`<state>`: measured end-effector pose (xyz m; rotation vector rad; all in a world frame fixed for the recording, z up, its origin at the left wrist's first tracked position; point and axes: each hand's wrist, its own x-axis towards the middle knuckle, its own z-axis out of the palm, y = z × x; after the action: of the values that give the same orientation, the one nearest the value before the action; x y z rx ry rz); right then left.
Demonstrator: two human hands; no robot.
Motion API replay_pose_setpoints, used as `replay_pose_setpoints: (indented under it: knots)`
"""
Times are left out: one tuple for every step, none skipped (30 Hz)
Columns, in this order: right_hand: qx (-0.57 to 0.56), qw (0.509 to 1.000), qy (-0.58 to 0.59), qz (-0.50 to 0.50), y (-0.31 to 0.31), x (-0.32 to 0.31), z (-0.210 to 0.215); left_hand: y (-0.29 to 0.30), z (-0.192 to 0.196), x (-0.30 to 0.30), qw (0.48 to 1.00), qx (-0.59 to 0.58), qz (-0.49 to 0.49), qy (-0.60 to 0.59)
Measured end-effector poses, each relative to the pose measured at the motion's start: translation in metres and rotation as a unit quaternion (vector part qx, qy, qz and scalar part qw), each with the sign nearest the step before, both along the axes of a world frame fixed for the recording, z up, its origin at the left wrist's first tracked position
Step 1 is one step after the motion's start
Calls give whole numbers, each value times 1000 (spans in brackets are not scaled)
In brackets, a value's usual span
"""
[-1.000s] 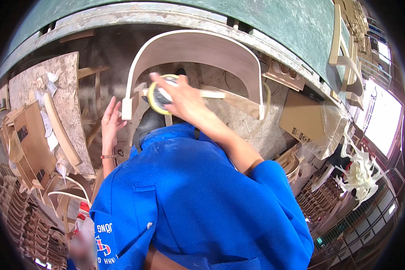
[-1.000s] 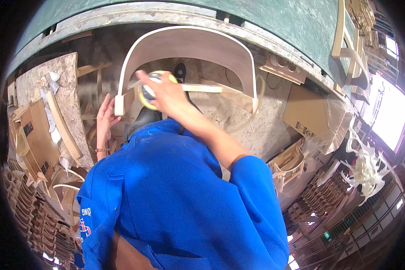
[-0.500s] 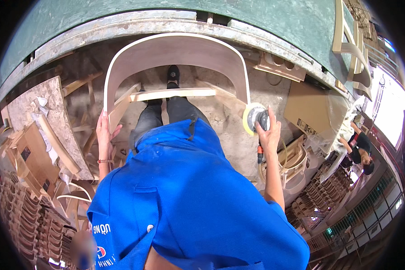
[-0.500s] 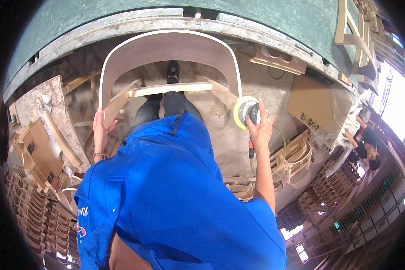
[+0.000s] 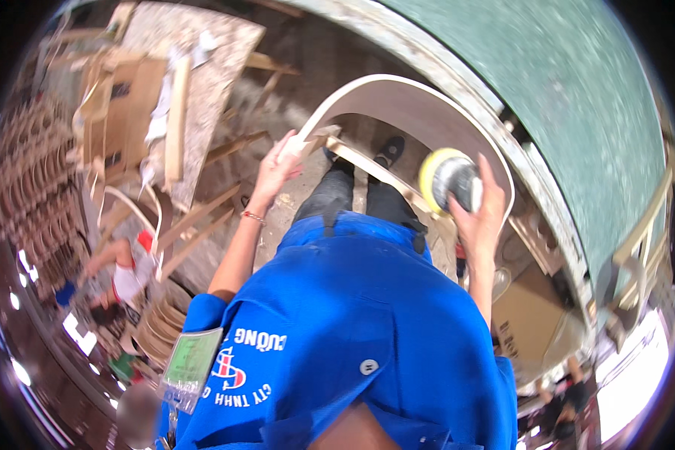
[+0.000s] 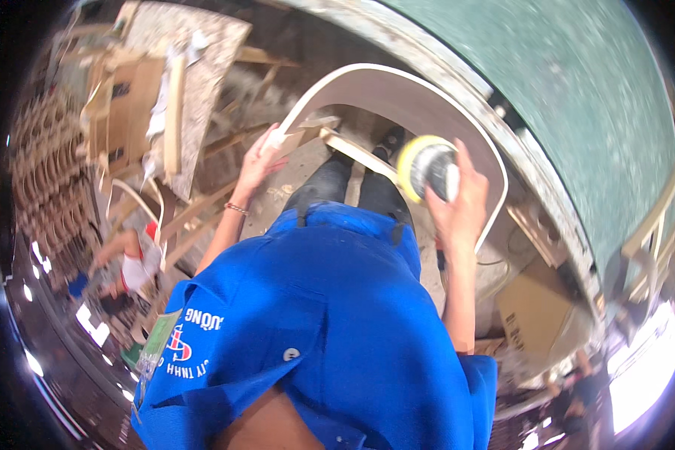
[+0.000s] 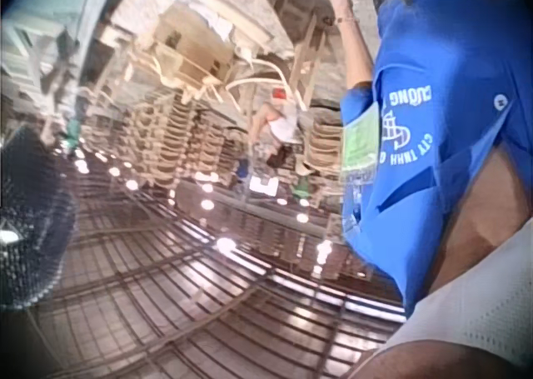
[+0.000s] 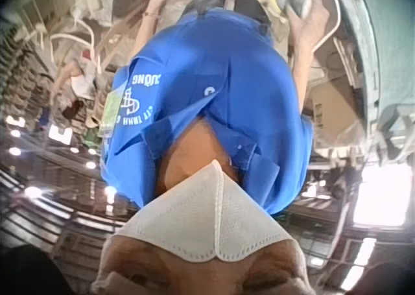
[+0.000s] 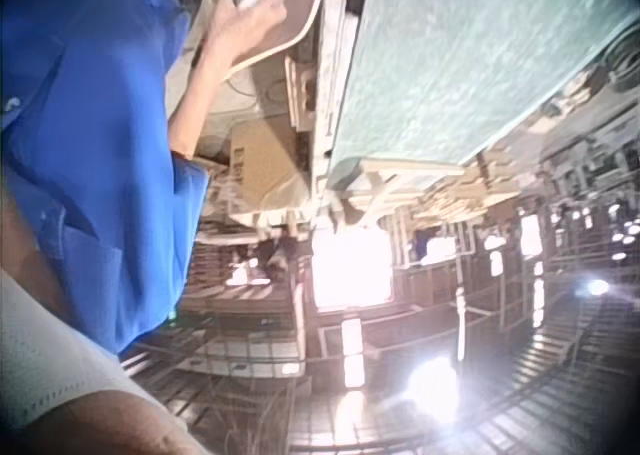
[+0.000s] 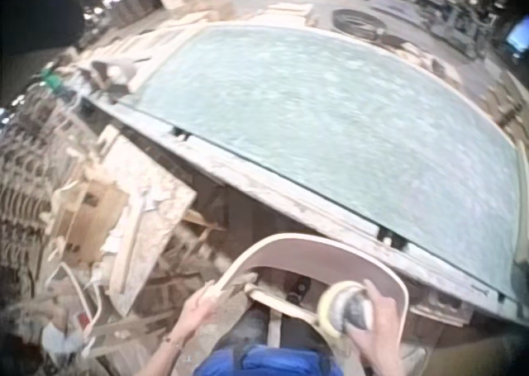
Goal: The person uses a handheld orbital sander to smooth the surfaces and edges of curved wooden chair parts. They repeatedly pick up parts, sand them, and place them on a workbench in a furniture workshop.
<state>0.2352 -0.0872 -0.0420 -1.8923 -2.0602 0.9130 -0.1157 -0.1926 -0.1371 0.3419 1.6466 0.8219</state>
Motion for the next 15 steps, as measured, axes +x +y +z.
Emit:
replay_pose_setpoints:
  knots:
    - [-14, 999, 17, 43, 11, -30, -8, -12, -5, 3, 995, 78, -21, 54]
    - [-38, 995, 24, 91, 19, -62, -14, -22, -10, 8, 981, 153, -43, 108]
    - [-60, 989, 27, 130, 25, -92, -20, -26, -13, 14, 983, 162, 20, 80]
    - [-53, 980, 53, 185, 29, -118, -28, -29, -14, 15, 983, 140, 9, 117]
    - [-86, 966, 47, 238, 32, -145, -29, -30, -14, 15, 981, 116, 0, 154]
    - [-72, 954, 68, 282, 31, -166, -37, -28, -13, 15, 978, 93, -14, 187]
    - [-81, 946, 78, 303, 28, -183, -42, -28, -10, 16, 977, 65, -18, 204]
    - [-90, 938, 87, 323, 27, -196, -46, -27, -11, 16, 975, 72, -18, 211]
    - [-73, 938, 94, 326, 28, -203, -50, -28, -11, 17, 973, 76, -16, 218]
    - [-56, 938, 101, 327, 29, -208, -53, -29, -10, 18, 971, 80, -16, 224]
    - [-39, 938, 107, 327, 31, -213, -56, -29, -10, 16, 964, 52, -37, 257]
    - [-38, 942, 85, 322, 39, -217, -57, -29, -10, 17, 964, 60, -34, 256]
    - [-28, 946, 66, 315, 45, -218, -58, -29, -11, 17, 964, 69, -33, 255]
    - [-18, 951, 47, 306, 50, -217, -59, -29, -12, 17, 964, 79, -32, 253]
    - [-11, 952, 31, 304, 54, -217, -58, -30, -12, 18, 967, 107, -10, 231]
